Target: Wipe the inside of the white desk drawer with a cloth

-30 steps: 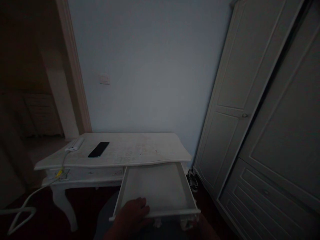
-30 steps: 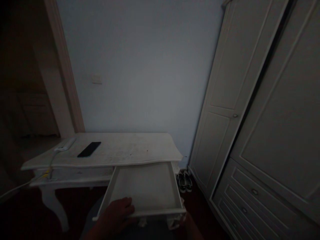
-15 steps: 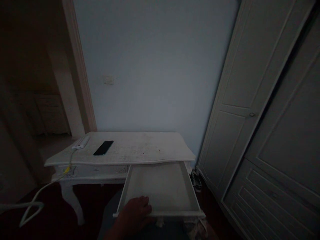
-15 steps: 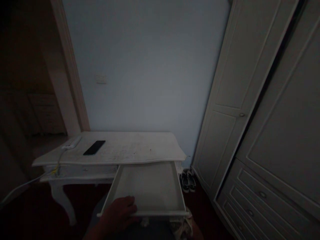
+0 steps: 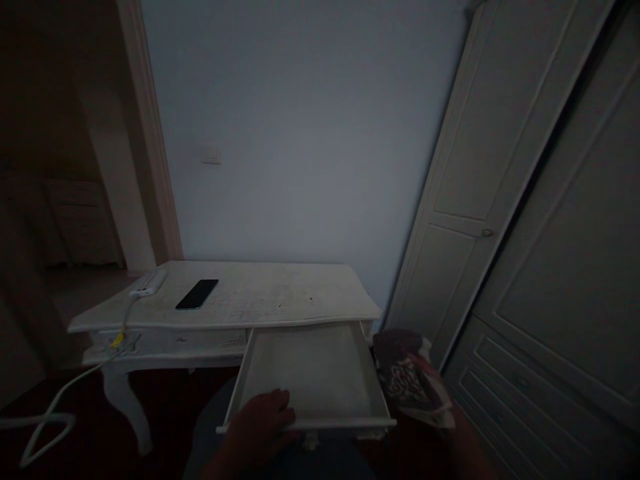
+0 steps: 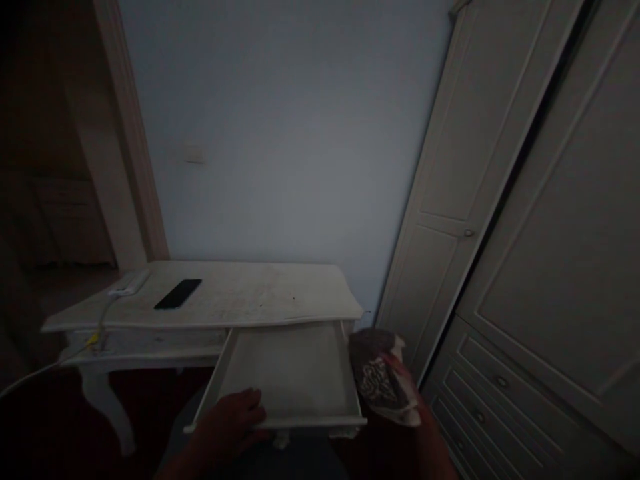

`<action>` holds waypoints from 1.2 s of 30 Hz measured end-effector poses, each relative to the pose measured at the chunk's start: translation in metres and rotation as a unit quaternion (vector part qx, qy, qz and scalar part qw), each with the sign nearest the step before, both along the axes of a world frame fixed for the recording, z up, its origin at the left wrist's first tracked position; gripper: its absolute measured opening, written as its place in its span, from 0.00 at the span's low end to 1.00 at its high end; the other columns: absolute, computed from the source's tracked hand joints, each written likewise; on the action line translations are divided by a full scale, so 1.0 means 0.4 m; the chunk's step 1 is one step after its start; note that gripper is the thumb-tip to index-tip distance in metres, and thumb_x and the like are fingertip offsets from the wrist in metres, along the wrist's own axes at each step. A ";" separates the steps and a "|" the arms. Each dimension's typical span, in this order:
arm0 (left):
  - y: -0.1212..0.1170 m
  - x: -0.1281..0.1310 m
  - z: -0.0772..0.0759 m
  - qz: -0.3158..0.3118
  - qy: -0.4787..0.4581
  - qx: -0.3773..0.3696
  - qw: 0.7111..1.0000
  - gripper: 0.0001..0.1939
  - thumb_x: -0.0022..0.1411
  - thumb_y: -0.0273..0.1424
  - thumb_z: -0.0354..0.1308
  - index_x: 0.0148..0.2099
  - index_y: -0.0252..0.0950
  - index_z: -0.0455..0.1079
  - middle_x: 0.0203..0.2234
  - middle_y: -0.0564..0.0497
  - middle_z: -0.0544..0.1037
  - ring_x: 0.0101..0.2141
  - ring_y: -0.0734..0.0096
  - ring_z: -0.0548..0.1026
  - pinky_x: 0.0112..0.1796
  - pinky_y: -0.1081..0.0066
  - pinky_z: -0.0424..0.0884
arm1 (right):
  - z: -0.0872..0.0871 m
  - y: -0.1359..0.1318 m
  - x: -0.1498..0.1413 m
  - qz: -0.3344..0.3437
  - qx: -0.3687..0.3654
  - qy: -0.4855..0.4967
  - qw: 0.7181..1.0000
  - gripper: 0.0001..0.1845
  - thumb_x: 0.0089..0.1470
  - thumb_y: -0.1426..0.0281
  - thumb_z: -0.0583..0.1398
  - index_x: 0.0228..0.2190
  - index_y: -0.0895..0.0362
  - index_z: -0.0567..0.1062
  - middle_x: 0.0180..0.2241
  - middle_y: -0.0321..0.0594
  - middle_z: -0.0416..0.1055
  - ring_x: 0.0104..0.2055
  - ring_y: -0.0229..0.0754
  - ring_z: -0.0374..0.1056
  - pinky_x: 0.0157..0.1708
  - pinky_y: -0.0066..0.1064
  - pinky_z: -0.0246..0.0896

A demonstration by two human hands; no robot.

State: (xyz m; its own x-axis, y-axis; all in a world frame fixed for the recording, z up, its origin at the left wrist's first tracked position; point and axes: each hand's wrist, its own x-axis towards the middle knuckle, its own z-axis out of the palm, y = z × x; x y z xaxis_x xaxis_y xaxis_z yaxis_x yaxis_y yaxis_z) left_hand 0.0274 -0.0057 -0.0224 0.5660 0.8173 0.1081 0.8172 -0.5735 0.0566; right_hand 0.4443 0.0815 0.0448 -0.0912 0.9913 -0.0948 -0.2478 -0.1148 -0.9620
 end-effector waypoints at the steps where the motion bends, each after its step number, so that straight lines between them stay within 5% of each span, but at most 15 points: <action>1: 0.000 0.001 0.004 0.004 0.002 -0.005 1.000 0.12 0.70 0.44 0.64 0.49 0.43 0.74 0.53 0.46 0.78 0.52 0.53 0.77 0.51 0.56 0.76 | 0.017 -0.003 -0.021 0.020 0.023 -0.061 0.998 0.28 0.48 0.49 0.67 0.47 0.52 0.80 0.48 0.51 0.81 0.52 0.64 0.77 0.58 0.59 0.66; 3: -0.002 0.005 0.020 0.013 0.009 -0.023 1.000 0.12 0.70 0.43 0.65 0.49 0.43 0.74 0.52 0.47 0.78 0.52 0.53 0.78 0.50 0.58 0.76 | 0.046 0.003 -0.105 0.090 0.118 -0.274 0.950 0.28 0.51 0.51 0.65 0.50 0.53 0.79 0.51 0.50 0.80 0.55 0.62 0.75 0.60 0.55 0.64; 5: -0.005 0.010 0.041 0.024 0.015 -0.044 0.999 0.12 0.69 0.44 0.66 0.48 0.43 0.74 0.51 0.48 0.79 0.51 0.54 0.78 0.49 0.59 0.75 | 0.060 0.027 -0.225 0.178 0.216 -0.500 0.819 0.29 0.51 0.53 0.66 0.51 0.54 0.79 0.53 0.52 0.79 0.55 0.62 0.74 0.60 0.53 0.63; 7: -0.009 0.013 0.057 0.029 -0.006 -0.062 0.998 0.13 0.68 0.45 0.66 0.47 0.43 0.74 0.50 0.49 0.79 0.51 0.54 0.78 0.49 0.61 0.74 | 0.055 0.061 -0.349 0.179 0.239 -0.639 0.709 0.35 0.50 0.56 0.68 0.57 0.57 0.76 0.53 0.57 0.78 0.56 0.65 0.73 0.60 0.52 0.62; 9: -0.010 0.013 0.066 0.042 -0.064 -0.078 0.994 0.13 0.68 0.46 0.66 0.46 0.44 0.74 0.48 0.50 0.80 0.49 0.56 0.79 0.49 0.62 0.73 | 0.034 0.094 -0.446 0.168 0.242 -0.661 0.690 0.39 0.52 0.59 0.67 0.62 0.61 0.71 0.57 0.63 0.75 0.59 0.67 0.70 0.60 0.54 0.60; 13: 0.014 0.006 0.070 0.097 -0.171 -0.110 0.974 0.09 0.75 0.40 0.56 0.50 0.45 0.74 0.41 0.53 0.81 0.42 0.64 0.80 0.46 0.65 0.73 | -0.015 0.122 -0.509 0.188 0.263 -0.626 0.710 0.50 0.50 0.58 0.71 0.69 0.61 0.62 0.64 0.62 0.68 0.65 0.64 0.64 0.63 0.48 0.59; 15: 0.044 0.005 0.072 0.107 -0.165 -0.096 0.976 0.12 0.73 0.35 0.57 0.56 0.45 0.73 0.48 0.49 0.82 0.48 0.60 0.80 0.51 0.63 0.73 | -0.026 0.107 -0.487 0.191 0.278 -0.599 0.726 0.56 0.48 0.59 0.72 0.71 0.60 0.58 0.67 0.61 0.64 0.67 0.63 0.62 0.65 0.47 0.57; 18: 0.107 0.021 0.074 0.089 -0.103 -0.035 0.990 0.36 0.61 0.29 0.68 0.69 0.43 0.63 0.67 0.41 0.70 0.66 0.49 0.67 0.65 0.54 0.64 | -0.032 0.045 -0.425 0.144 0.289 -0.585 0.744 0.49 0.54 0.61 0.68 0.71 0.59 0.58 0.67 0.58 0.63 0.68 0.61 0.60 0.67 0.48 0.53; 21: 0.177 0.057 0.072 0.036 -0.028 -0.009 0.999 0.53 0.52 0.25 0.72 0.76 0.43 0.53 0.75 0.38 0.57 0.71 0.44 0.57 0.69 0.46 0.55 | -0.052 -0.042 -0.359 0.120 0.285 -0.577 0.756 0.40 0.60 0.60 0.64 0.69 0.55 0.62 0.65 0.55 0.66 0.66 0.59 0.62 0.67 0.48 0.54; 24: 0.231 0.095 0.068 -0.015 0.029 -0.011 0.999 0.46 0.58 0.24 0.65 0.75 0.39 0.54 0.73 0.36 0.60 0.71 0.45 0.58 0.69 0.43 0.52 | -0.095 -0.116 -0.305 0.137 0.271 -0.577 0.758 0.38 0.61 0.58 0.65 0.68 0.51 0.64 0.65 0.54 0.67 0.66 0.61 0.63 0.66 0.49 0.56; 28: 0.249 0.118 0.065 -0.026 0.048 -0.022 0.998 0.34 0.60 0.24 0.61 0.68 0.37 0.63 0.68 0.36 0.67 0.66 0.46 0.65 0.63 0.48 0.64 | -0.132 -0.150 -0.268 0.132 0.267 -0.570 0.766 0.37 0.63 0.56 0.64 0.69 0.49 0.63 0.66 0.53 0.65 0.67 0.62 0.62 0.66 0.51 0.57; 32: 0.230 0.104 0.058 -0.022 0.061 -0.033 0.997 0.33 0.58 0.29 0.66 0.65 0.37 0.65 0.62 0.36 0.71 0.60 0.43 0.69 0.60 0.43 0.65 | -0.104 -0.106 -0.285 0.123 0.285 -0.555 0.772 0.33 0.65 0.61 0.62 0.68 0.51 0.64 0.66 0.52 0.65 0.67 0.57 0.60 0.67 0.47 0.57; 36: 0.228 0.087 0.047 -0.031 0.072 -0.040 0.996 0.31 0.61 0.26 0.63 0.65 0.39 0.64 0.62 0.37 0.70 0.63 0.44 0.67 0.57 0.46 0.70 | -0.056 -0.004 -0.347 0.128 0.301 -0.584 0.743 0.23 0.67 0.67 0.57 0.61 0.53 0.71 0.62 0.53 0.68 0.65 0.57 0.63 0.65 0.47 0.57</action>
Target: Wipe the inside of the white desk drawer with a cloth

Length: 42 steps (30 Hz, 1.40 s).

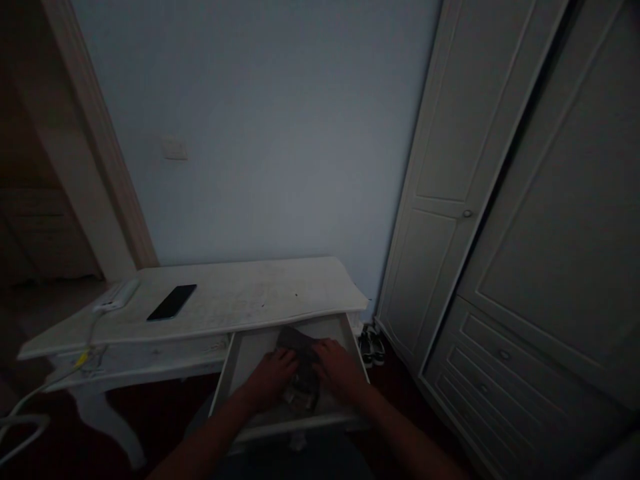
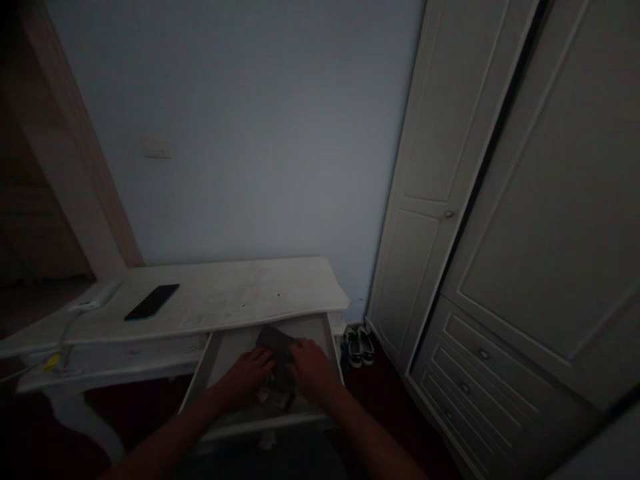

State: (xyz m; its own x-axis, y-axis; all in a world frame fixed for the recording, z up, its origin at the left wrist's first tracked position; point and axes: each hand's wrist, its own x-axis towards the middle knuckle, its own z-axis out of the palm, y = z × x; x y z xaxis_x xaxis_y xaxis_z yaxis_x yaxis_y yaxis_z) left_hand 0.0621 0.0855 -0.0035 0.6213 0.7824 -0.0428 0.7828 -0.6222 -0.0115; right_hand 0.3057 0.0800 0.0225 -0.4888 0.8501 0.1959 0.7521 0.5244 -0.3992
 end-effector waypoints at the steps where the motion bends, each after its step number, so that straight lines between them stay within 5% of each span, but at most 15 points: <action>1: 0.004 -0.002 -0.002 0.000 0.003 -0.002 1.000 0.30 0.62 0.24 0.60 0.65 0.40 0.64 0.63 0.37 0.70 0.63 0.45 0.67 0.55 0.49 0.72 | 0.007 0.029 -0.018 0.003 -0.001 -0.015 1.000 0.22 0.67 0.67 0.57 0.60 0.54 0.72 0.62 0.53 0.68 0.64 0.57 0.63 0.64 0.46 0.57; 5: 0.015 -0.005 -0.001 0.000 0.006 -0.007 1.000 0.26 0.66 0.19 0.52 0.64 0.38 0.65 0.60 0.38 0.74 0.59 0.49 0.72 0.52 0.54 0.75 | 0.006 0.127 -0.076 0.000 -0.046 -0.069 0.997 0.23 0.63 0.66 0.61 0.58 0.56 0.72 0.58 0.54 0.70 0.58 0.57 0.68 0.56 0.44 0.61; 11: -0.008 -0.036 0.001 -0.019 0.002 -0.024 1.000 0.24 0.65 0.20 0.55 0.61 0.41 0.67 0.56 0.42 0.76 0.56 0.54 0.75 0.55 0.56 0.73 | -0.036 0.181 -0.093 0.028 -0.080 -0.070 0.994 0.23 0.53 0.69 0.67 0.51 0.53 0.74 0.49 0.46 0.75 0.51 0.52 0.71 0.48 0.36 0.61; 17: -0.020 -0.066 0.002 0.004 0.003 -0.031 0.999 0.42 0.55 0.18 0.63 0.69 0.47 0.59 0.70 0.42 0.61 0.69 0.45 0.59 0.59 0.51 0.72 | -0.053 0.191 -0.100 -0.004 -0.093 -0.044 0.995 0.35 0.46 0.70 0.69 0.55 0.55 0.69 0.54 0.51 0.72 0.55 0.55 0.69 0.48 0.37 0.61; 21: -0.017 -0.053 0.000 -0.001 0.003 -0.040 0.999 0.35 0.60 0.14 0.54 0.66 0.44 0.63 0.65 0.41 0.68 0.65 0.49 0.66 0.56 0.54 0.75 | -0.059 0.215 -0.110 -0.033 -0.128 -0.044 0.990 0.46 0.39 0.67 0.73 0.59 0.58 0.66 0.55 0.57 0.73 0.52 0.59 0.73 0.45 0.39 0.65; 25: -0.013 -0.045 0.011 -0.006 -0.008 -0.045 0.999 0.28 0.64 0.16 0.52 0.63 0.41 0.66 0.59 0.39 0.74 0.60 0.49 0.72 0.55 0.51 0.75 | -0.061 0.236 -0.107 -0.012 -0.164 -0.048 0.985 0.36 0.38 0.65 0.73 0.51 0.57 0.74 0.47 0.51 0.79 0.48 0.59 0.76 0.42 0.38 0.67; 29: -0.001 -0.043 0.039 0.020 -0.038 -0.050 0.998 0.32 0.62 0.19 0.55 0.66 0.43 0.62 0.60 0.42 0.75 0.59 0.54 0.75 0.56 0.57 0.73 | -0.067 0.234 -0.105 0.031 -0.165 -0.025 0.986 0.28 0.43 0.65 0.72 0.47 0.55 0.75 0.45 0.45 0.81 0.47 0.53 0.76 0.41 0.34 0.65; 33: 0.019 -0.029 0.057 0.068 -0.060 -0.056 0.994 0.25 0.61 0.26 0.57 0.61 0.43 0.66 0.57 0.43 0.79 0.55 0.51 0.78 0.54 0.56 0.73 | -0.069 0.220 -0.108 0.049 -0.134 0.004 0.990 0.24 0.48 0.66 0.67 0.48 0.56 0.72 0.45 0.45 0.79 0.45 0.49 0.74 0.40 0.32 0.63; 39: 0.066 -0.004 0.062 0.088 -0.092 -0.098 0.987 0.22 0.62 0.40 0.59 0.58 0.45 0.73 0.55 0.46 0.82 0.54 0.50 0.80 0.52 0.59 0.75 | -0.027 0.161 -0.094 0.021 -0.021 0.034 0.999 0.20 0.52 0.67 0.62 0.48 0.55 0.71 0.51 0.48 0.73 0.55 0.52 0.67 0.55 0.40 0.58; 42: 0.093 0.001 0.067 0.077 -0.100 -0.128 0.984 0.20 0.62 0.42 0.59 0.55 0.47 0.76 0.54 0.49 0.83 0.53 0.51 0.81 0.51 0.62 0.75 | -0.026 0.105 -0.094 0.050 0.009 -0.029 0.998 0.25 0.53 0.58 0.65 0.50 0.55 0.72 0.49 0.49 0.75 0.51 0.55 0.70 0.53 0.43 0.60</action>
State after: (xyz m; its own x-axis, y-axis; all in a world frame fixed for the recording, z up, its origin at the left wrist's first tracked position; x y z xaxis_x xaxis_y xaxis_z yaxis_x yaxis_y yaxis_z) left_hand 0.0626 0.1226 0.0234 0.5116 0.8478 -0.1396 0.8390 -0.4577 0.2943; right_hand 0.2680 0.1220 0.0120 -0.5823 0.7932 0.1785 0.7175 0.6046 -0.3460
